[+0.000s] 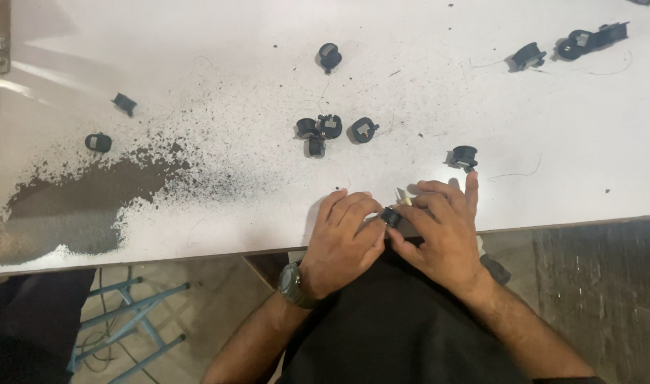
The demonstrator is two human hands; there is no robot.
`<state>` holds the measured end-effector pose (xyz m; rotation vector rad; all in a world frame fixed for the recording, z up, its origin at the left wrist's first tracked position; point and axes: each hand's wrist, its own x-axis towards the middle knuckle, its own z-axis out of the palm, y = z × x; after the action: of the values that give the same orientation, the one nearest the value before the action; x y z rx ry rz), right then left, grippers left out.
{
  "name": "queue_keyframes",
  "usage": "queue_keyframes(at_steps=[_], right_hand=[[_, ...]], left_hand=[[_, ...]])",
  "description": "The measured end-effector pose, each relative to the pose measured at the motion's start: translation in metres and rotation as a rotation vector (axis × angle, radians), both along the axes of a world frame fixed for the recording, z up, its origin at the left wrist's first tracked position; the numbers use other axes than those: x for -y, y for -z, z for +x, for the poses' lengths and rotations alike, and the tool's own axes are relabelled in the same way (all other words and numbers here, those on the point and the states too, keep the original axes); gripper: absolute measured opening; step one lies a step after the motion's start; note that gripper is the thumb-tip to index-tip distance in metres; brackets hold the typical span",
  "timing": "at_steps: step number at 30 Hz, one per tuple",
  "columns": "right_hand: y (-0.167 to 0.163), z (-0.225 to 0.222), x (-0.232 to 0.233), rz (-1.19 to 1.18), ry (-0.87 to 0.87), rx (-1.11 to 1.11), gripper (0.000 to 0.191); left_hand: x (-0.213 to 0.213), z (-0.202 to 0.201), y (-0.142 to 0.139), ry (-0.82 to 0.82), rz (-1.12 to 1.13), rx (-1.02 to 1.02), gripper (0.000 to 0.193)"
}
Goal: The person sits at a white workbench and assembles small black plastic components one at a time, fitting parts together by hand and using a small hand tool to press or adjust each piece, then sets the finished assembly aside and picks up the next part.
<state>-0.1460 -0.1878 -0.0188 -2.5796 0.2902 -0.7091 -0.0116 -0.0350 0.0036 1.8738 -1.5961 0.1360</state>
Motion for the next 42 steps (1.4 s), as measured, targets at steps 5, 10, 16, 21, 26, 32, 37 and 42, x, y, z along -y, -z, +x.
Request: queue_keyframes(at_steps=[5, 10, 16, 21, 26, 32, 37, 42], right_hand=[[-0.001, 0.000, 0.001, -0.045, -0.004, -0.025, 0.034], [-0.001, -0.001, -0.001, -0.028, 0.017, -0.009, 0.035], [-0.002, -0.003, -0.004, -0.013, 0.041, -0.047, 0.037], [0.008, -0.014, -0.014, 0.062, -0.006, 0.201, 0.031], [0.027, -0.015, -0.023, 0.204, -0.077, 0.260, 0.031], [0.027, -0.016, -0.022, 0.189, -0.050, 0.253, 0.032], [0.025, -0.016, -0.019, 0.146, -0.089, 0.229, 0.033], [0.023, -0.014, 0.009, 0.071, 0.012, 0.238, 0.030]], left_hand=[[0.005, -0.004, -0.006, -0.124, 0.021, -0.355, 0.013], [0.000, 0.002, -0.012, -0.141, 0.032, -0.562, 0.009], [-0.001, 0.001, -0.010, -0.187, 0.168, -0.691, 0.008], [0.002, -0.005, -0.004, -0.208, 0.122, -0.674, 0.012], [0.005, -0.010, 0.001, -0.185, 0.042, -0.661, 0.012], [0.005, -0.012, 0.007, -0.186, 0.037, -0.711, 0.011], [0.005, -0.012, 0.011, -0.159, 0.031, -0.729, 0.009], [0.018, 0.017, 0.001, -0.175, 0.109, -0.278, 0.021]])
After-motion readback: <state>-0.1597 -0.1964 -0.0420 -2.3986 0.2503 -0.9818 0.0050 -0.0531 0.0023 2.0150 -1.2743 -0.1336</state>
